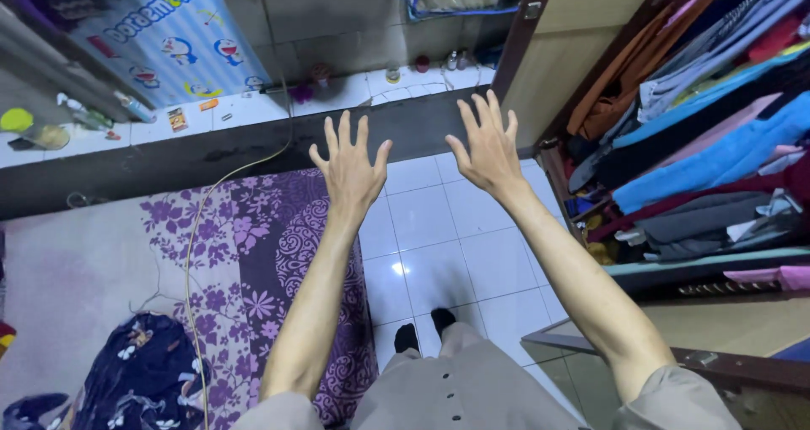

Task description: The person folds several pieces of clothing on a bed and places them into a wooden wardrobe. The items include a light purple garment, blue jeans, a dark grey garment, and a light grey garment. Each item is folded and stacked on a shelf inside the wardrobe.

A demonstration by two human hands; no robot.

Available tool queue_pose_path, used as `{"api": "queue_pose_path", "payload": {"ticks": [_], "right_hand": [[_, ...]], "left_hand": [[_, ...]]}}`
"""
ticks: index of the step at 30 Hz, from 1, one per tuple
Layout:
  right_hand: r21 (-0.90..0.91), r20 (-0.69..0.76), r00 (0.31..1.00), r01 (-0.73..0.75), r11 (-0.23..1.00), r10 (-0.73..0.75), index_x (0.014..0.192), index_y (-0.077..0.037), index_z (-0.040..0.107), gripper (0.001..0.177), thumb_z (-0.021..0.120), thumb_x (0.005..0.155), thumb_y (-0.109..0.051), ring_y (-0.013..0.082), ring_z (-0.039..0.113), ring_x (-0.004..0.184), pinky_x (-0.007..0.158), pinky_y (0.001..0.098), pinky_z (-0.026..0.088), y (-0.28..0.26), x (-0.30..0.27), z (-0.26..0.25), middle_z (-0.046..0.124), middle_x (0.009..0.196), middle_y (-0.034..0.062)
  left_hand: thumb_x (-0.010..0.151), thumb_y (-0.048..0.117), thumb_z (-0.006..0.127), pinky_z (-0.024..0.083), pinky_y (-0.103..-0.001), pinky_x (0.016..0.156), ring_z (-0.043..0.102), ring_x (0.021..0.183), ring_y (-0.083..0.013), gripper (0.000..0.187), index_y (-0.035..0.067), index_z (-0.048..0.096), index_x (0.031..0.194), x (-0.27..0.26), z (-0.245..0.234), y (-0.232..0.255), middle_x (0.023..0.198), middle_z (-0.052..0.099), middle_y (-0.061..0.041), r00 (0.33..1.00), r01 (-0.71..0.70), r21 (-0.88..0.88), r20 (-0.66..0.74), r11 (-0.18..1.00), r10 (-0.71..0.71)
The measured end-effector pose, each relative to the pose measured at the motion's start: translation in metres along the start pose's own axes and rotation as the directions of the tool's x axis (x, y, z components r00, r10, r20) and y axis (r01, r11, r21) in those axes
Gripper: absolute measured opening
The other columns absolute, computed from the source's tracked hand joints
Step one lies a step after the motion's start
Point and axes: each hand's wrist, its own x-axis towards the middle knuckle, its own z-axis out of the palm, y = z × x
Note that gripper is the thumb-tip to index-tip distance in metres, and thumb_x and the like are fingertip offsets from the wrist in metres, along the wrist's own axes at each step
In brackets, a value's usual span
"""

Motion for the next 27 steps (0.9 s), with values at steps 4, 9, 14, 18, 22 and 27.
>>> {"api": "queue_pose_path", "payload": {"ticks": [4,9,14,18,22,27], "right_hand": [[0.023,0.019,0.998,0.052,0.998,-0.053,0.152,-0.008,0.044,0.059,0.05,0.106,-0.043,0.0426,0.027,0.151,0.11,0.073,0.027,-0.012,0.0,0.004,0.044,0.151,0.0236],[0.071,0.025,0.989,0.143,0.987,-0.145,0.152,-0.006,0.044,0.059,0.05,0.106,-0.042,0.0439,0.027,0.15,0.11,0.0738,0.026,-0.028,0.007,0.007,0.045,0.15,0.0249],[0.092,0.052,0.966,0.248,0.964,-0.254,0.154,-0.007,0.042,0.061,0.049,0.106,-0.044,0.0444,0.027,0.15,0.109,0.0741,0.027,-0.037,0.014,0.02,0.044,0.15,0.0246],[0.056,0.048,0.937,0.344,0.937,-0.346,0.154,-0.008,0.041,0.062,0.05,0.105,-0.046,0.0439,0.03,0.149,0.108,0.0732,0.029,-0.038,0.019,0.031,0.044,0.15,0.0239],[0.129,0.051,0.905,0.413,0.902,-0.422,0.154,-0.008,0.041,0.061,0.048,0.106,-0.046,0.0449,0.028,0.149,0.108,0.0741,0.028,-0.049,0.017,0.033,0.044,0.15,0.025],[0.136,0.069,0.858,0.498,0.856,-0.51,0.152,-0.007,0.044,0.062,0.048,0.106,-0.048,0.0441,0.029,0.149,0.109,0.0723,0.029,-0.064,0.015,0.041,0.045,0.149,0.0255]], "left_hand": [[0.104,0.054,0.047,0.023,-0.074,0.104,0.029,0.148,-0.045,0.06,0.011,0.054,0.145,-0.016,-0.006,-0.011,0.155,0.042,-0.019,0.999,0.053,0.024,-0.011,0.998,-0.053],[0.103,0.054,0.048,0.021,-0.075,0.104,0.029,0.149,-0.045,0.06,0.01,0.055,0.144,-0.034,-0.017,-0.021,0.155,0.043,-0.019,0.988,0.15,0.033,-0.029,0.988,-0.149],[0.103,0.051,0.05,0.022,-0.076,0.104,0.028,0.149,-0.045,0.059,0.01,0.054,0.145,-0.055,-0.021,-0.025,0.156,0.042,-0.019,0.969,0.244,0.069,-0.068,0.967,-0.239],[0.102,0.051,0.052,0.023,-0.078,0.103,0.028,0.148,-0.0463,0.059,0.011,0.054,0.145,-0.072,-0.018,-0.023,0.156,0.041,-0.02,0.947,0.311,0.068,-0.108,0.948,-0.303],[0.102,0.05,0.051,0.023,-0.076,0.104,0.028,0.149,-0.0451,0.059,0.009,0.054,0.145,-0.096,-0.023,-0.018,0.156,0.041,-0.02,0.919,0.382,0.084,-0.142,0.92,-0.369],[0.102,0.05,0.05,0.024,-0.074,0.104,0.03,0.148,-0.0441,0.059,0.01,0.055,0.145,-0.122,-0.026,-0.017,0.155,0.043,-0.02,0.876,0.466,0.128,-0.203,0.875,-0.437]]}}
